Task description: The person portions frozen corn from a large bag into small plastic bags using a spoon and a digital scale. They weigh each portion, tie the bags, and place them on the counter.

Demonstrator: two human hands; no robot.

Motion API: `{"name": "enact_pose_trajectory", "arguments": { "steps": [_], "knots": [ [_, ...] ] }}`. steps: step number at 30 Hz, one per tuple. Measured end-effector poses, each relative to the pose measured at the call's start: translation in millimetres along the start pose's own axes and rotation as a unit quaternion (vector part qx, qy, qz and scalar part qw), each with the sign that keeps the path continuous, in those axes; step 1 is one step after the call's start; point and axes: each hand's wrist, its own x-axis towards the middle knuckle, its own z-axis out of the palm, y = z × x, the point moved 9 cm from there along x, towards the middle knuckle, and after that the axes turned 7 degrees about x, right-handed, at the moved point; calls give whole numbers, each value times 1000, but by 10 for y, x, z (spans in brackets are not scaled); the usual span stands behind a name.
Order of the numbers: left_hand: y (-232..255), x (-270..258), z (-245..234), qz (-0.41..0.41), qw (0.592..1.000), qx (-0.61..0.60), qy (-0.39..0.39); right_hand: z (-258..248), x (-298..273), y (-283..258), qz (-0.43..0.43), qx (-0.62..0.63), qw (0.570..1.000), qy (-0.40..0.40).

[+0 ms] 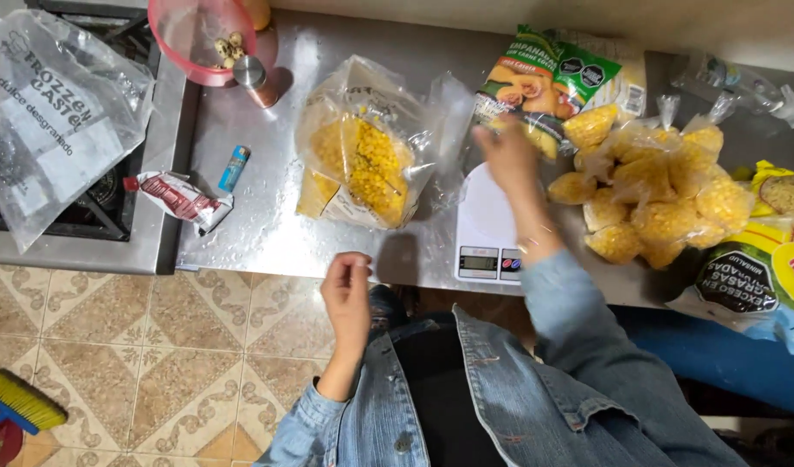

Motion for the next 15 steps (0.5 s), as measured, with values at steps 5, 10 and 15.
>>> {"name": "enact_pose_trajectory", "arguments": {
  "steps": [5, 10, 15],
  "knots": [
    [-148, -150, 622, -34, 979, 75, -186, 1306, 224, 262, 41, -112, 991, -63],
    [-330, -245, 1010, -68, 936, 103, -329, 543, 93, -273, 17, 142, 990, 3],
    [-384, -117, 1226, -67, 917, 108, -378, 412, -89, -175, -26, 329, 943, 34]
  ]
}}
